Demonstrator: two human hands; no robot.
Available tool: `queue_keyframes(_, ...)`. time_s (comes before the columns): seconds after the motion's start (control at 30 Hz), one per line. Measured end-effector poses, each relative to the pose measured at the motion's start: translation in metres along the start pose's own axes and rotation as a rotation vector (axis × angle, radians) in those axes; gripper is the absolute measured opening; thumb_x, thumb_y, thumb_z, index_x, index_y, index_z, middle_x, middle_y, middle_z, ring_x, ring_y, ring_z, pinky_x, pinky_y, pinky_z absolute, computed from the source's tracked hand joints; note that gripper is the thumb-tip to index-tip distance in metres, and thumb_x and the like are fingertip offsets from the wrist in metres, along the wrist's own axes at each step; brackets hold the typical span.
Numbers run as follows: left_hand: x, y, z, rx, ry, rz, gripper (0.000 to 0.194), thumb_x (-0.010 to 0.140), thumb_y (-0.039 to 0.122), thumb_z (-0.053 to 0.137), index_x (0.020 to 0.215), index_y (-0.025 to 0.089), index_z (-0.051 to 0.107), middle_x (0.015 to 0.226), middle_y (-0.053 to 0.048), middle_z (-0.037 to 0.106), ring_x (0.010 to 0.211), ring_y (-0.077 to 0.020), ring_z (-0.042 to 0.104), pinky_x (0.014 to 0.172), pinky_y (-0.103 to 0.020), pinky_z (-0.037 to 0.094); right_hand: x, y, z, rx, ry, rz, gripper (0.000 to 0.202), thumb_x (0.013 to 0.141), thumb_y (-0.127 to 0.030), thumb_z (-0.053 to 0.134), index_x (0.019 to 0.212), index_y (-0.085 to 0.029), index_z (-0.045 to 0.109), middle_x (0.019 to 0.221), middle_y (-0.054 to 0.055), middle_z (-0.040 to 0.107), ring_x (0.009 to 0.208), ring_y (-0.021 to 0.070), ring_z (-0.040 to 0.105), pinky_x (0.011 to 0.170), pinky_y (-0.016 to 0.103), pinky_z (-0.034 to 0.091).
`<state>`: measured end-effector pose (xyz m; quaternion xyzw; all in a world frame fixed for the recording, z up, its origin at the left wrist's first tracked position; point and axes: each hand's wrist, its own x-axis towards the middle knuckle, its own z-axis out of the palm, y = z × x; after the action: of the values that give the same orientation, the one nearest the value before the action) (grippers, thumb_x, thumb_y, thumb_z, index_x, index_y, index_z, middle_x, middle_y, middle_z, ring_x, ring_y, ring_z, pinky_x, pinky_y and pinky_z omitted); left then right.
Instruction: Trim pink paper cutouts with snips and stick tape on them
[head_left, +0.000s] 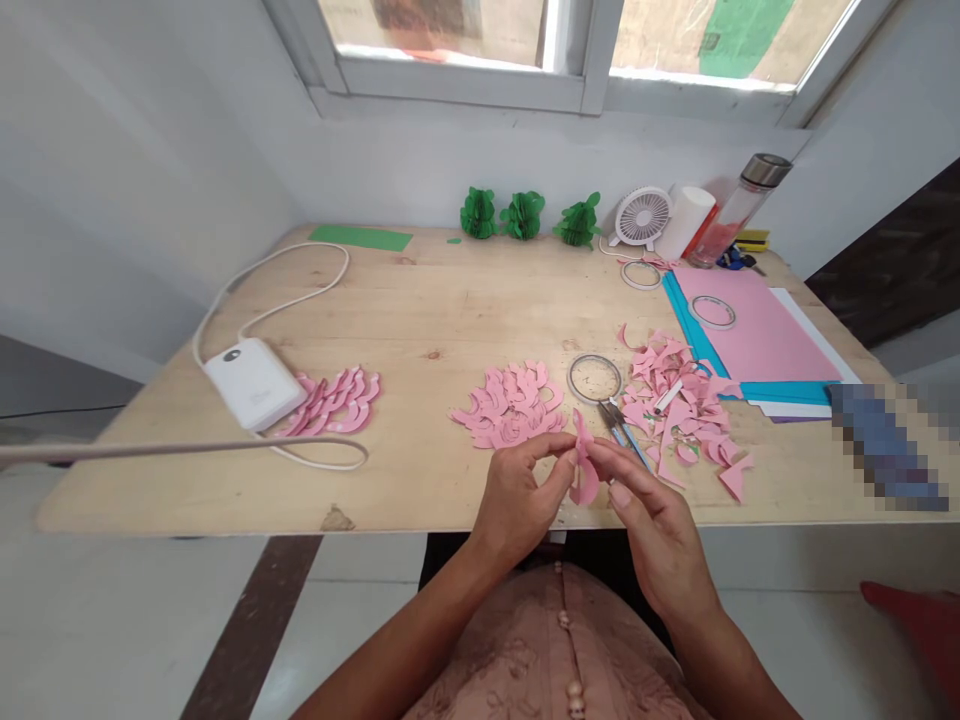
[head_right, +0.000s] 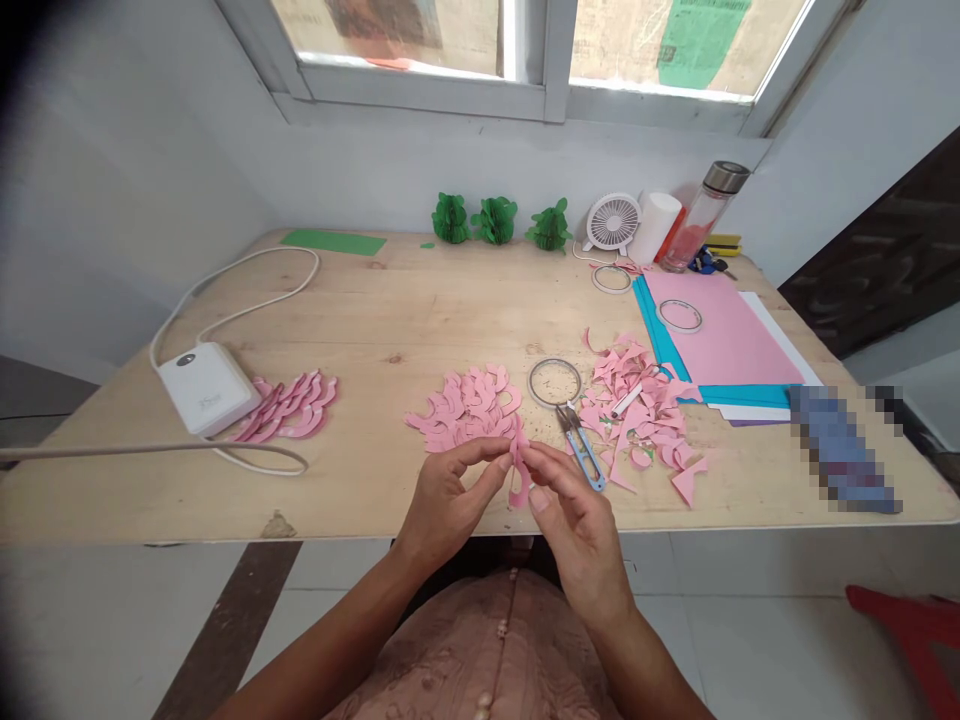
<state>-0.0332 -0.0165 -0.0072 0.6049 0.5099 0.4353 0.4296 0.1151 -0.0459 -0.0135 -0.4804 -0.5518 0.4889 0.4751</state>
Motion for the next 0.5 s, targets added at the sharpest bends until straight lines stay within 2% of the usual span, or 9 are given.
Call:
queue_keyframes(0.17, -0.0007, -0.0012, 0.0000, 0.018, 0.001, -0.009, 0.018, 0.082, 0.017, 0.053, 0.090, 0.017, 0.070, 0.082, -0.001, 0.073, 0.075, -0.0153, 0.066, 0.073, -0.025, 0.051, -0.0007, 0.0028, -0.0003, 0.020, 0.022, 0.006, 0.029, 0.088, -0.033, 0.054, 0.114, -0.030, 0.063, 0.126, 0.003, 0.058, 0.127, 0.0214, 0.043, 0.104, 0.039, 0.038)
queue_keyframes(0.3, -0.0003, -0.0053, 0.0029, -0.030, 0.035, -0.042, 0.017, 0.080, 0.018, 0.056, 0.093, 0.016, 0.065, 0.084, -0.002, 0.072, 0.079, -0.0159, 0.066, 0.076, -0.026, 0.051, -0.0017, 0.0036, -0.0004, 0.017, 0.011, 0.011, 0.029, 0.088, -0.032, 0.053, 0.115, -0.030, 0.063, 0.125, 0.003, 0.058, 0.127, 0.0213, 0.042, 0.104, 0.039, 0.037)
queue_keyframes(0.5, 0.0037, -0.0100, 0.0077, -0.325, 0.025, -0.157, 0.028, 0.076, 0.012, 0.055, 0.103, 0.016, 0.061, 0.093, -0.005, 0.071, 0.087, -0.0171, 0.066, 0.080, -0.027, 0.050, -0.0024, 0.0060, 0.0002, 0.021, -0.004, 0.023, 0.028, 0.088, -0.032, 0.052, 0.114, -0.031, 0.064, 0.127, 0.002, 0.057, 0.123, 0.0210, 0.045, 0.105, 0.037, 0.036)
